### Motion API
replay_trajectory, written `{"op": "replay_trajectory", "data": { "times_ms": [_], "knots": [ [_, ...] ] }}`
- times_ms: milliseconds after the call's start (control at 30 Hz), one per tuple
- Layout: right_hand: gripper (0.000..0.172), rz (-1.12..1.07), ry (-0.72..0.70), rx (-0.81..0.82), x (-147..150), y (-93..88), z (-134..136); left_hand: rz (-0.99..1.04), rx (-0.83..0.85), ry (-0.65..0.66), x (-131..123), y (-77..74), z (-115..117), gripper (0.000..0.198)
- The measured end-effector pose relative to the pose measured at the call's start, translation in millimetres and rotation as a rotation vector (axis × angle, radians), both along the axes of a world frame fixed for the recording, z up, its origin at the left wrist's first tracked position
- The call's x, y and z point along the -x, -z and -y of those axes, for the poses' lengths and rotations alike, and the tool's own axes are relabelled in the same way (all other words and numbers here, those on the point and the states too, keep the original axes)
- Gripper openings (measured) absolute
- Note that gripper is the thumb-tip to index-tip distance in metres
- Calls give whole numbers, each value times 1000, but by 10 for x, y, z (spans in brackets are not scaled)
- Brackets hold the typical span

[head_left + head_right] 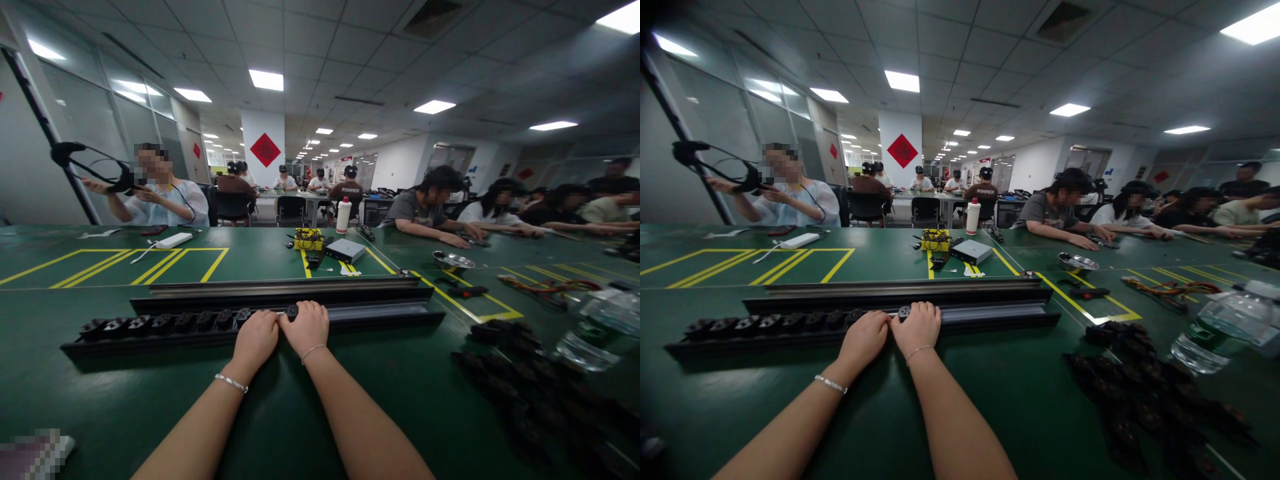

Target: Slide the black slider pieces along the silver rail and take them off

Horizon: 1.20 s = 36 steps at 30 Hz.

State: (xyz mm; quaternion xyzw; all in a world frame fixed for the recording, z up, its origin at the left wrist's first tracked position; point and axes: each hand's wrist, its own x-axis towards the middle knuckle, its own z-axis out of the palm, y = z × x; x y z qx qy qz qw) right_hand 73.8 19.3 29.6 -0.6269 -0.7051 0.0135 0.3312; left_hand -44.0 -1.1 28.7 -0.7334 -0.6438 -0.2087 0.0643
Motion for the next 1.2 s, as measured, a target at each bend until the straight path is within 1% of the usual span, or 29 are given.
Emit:
{"op": "replay_trajectory", "data": {
  "times_ms": [67,167,367,600,833,1000,1200],
  "knots": [
    [25,3,-12,11,-16,-16,-7,-15,17,-8,-2,-5,4,31],
    [26,10,-8,19,-19,-3,-22,-30,35,-13,-6,-23,19,31],
    [45,15,49,-18,1,81,-53,-43,64,-25,-22,-46,40,28],
    [36,4,29,44,-30,17,-51,-37,45,-19,-9,-6,23,27],
    [50,10,64,35,-43,29,-50,-24,48,-32,-13,-17,35,27],
    [48,15,68,59,-48,20,-53,-26,52,-20,-7,-20,27,27],
    [41,11,74,45,-57,9,-61,-19,50,-15,2,-15,26,27]
  ]
}}
